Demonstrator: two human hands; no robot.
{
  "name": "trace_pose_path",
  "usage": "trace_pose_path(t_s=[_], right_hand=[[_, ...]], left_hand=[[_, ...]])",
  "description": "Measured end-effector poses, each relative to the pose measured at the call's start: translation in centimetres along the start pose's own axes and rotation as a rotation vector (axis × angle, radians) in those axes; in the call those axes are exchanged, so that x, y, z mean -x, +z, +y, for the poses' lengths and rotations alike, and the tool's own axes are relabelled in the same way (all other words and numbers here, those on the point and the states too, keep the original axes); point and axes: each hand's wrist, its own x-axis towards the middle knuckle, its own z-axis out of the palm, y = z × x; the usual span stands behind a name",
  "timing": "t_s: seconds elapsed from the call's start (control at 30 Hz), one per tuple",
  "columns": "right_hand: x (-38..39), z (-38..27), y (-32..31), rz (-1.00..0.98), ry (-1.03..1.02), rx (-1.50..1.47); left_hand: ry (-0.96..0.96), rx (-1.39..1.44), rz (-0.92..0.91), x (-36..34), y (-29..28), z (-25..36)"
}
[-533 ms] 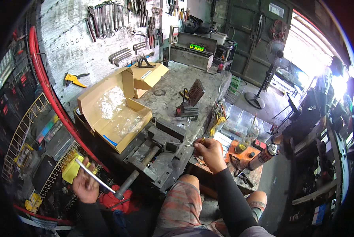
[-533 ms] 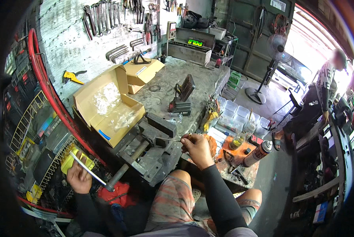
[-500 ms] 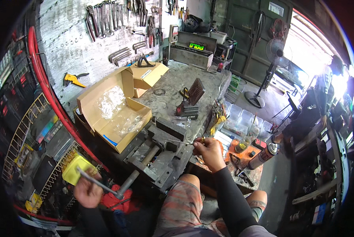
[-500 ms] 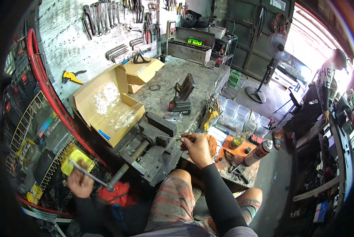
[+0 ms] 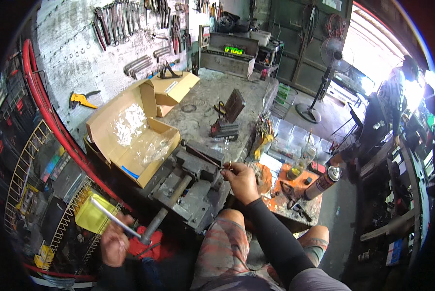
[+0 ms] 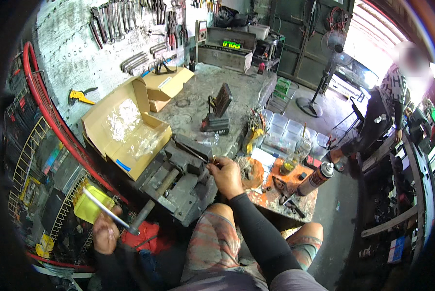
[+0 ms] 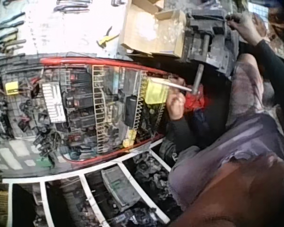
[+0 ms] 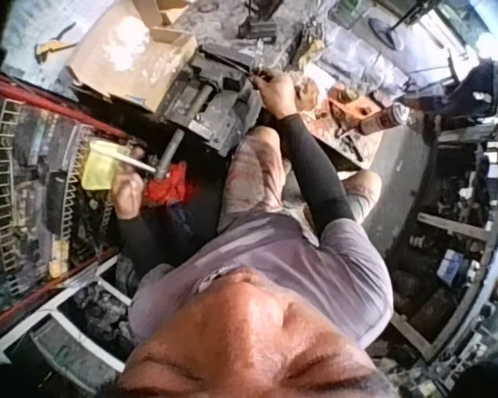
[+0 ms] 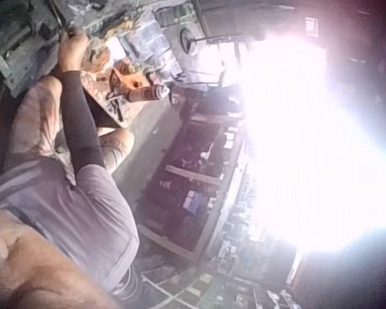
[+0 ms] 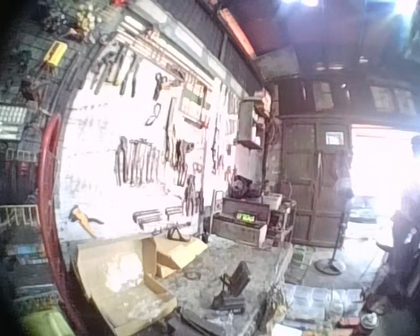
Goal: The person sits on the floor in a workshop and works on small metal parts using a bench vise, pliers, and a spray can. They repeatedly clamp a part in the vise, manipulate it with pliers, and apply spray, then remove and inspect the part.
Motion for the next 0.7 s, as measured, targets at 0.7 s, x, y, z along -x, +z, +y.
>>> trace_pose_path(t_s=[0.7], right_hand=[[0.6,-1.0,0.9,0.006,-0.170,0.221]], left_hand=[[-0.410,-0.872,-0.610,1.6,4.3,-6.6]])
